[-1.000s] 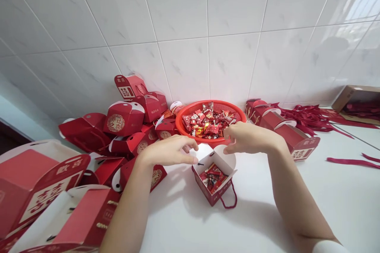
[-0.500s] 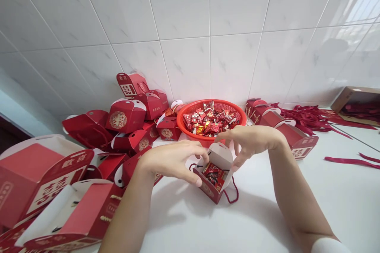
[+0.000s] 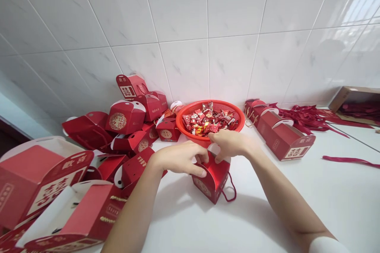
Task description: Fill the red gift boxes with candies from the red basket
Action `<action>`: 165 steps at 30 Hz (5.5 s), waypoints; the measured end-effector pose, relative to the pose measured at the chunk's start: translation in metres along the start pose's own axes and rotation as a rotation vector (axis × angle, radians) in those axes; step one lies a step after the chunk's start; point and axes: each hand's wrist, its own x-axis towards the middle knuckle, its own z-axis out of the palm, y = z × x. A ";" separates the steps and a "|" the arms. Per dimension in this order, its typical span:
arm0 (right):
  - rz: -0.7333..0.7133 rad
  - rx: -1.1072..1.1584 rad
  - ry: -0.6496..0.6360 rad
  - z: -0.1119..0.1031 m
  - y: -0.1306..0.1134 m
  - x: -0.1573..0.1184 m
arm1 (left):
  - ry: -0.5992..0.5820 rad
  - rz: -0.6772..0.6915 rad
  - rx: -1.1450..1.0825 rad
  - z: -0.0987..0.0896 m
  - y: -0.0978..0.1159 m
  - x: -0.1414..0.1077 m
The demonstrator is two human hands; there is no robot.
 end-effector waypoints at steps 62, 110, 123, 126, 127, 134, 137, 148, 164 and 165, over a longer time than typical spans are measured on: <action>-0.165 0.654 0.091 0.045 0.030 -0.028 | -0.177 -0.099 -0.382 0.007 -0.041 0.032; -0.099 0.395 0.116 0.039 0.015 -0.042 | -0.186 -0.223 -0.198 0.007 -0.040 0.028; 0.040 0.274 0.166 0.035 0.018 -0.046 | -0.159 -0.096 -0.219 0.036 -0.046 0.055; 0.039 0.282 0.165 0.034 0.017 -0.046 | -0.061 -0.147 -0.198 0.039 -0.047 0.060; 0.044 0.281 0.164 0.034 0.017 -0.046 | -0.014 -0.184 -0.177 0.038 -0.047 0.061; 0.072 0.271 0.155 0.034 0.018 -0.045 | -0.084 -0.156 -0.525 0.006 -0.039 0.031; 0.048 0.305 0.179 0.033 0.018 -0.045 | -0.045 -0.025 -0.752 -0.004 -0.028 0.019; -0.060 0.407 0.297 0.034 0.017 -0.048 | 0.017 -0.104 -0.297 0.012 -0.010 0.022; -0.107 0.512 0.523 0.026 0.013 -0.062 | 0.218 0.078 -0.287 0.015 0.002 0.026; -0.107 0.544 0.545 0.021 0.016 -0.068 | 0.231 0.101 -0.302 0.014 0.003 0.025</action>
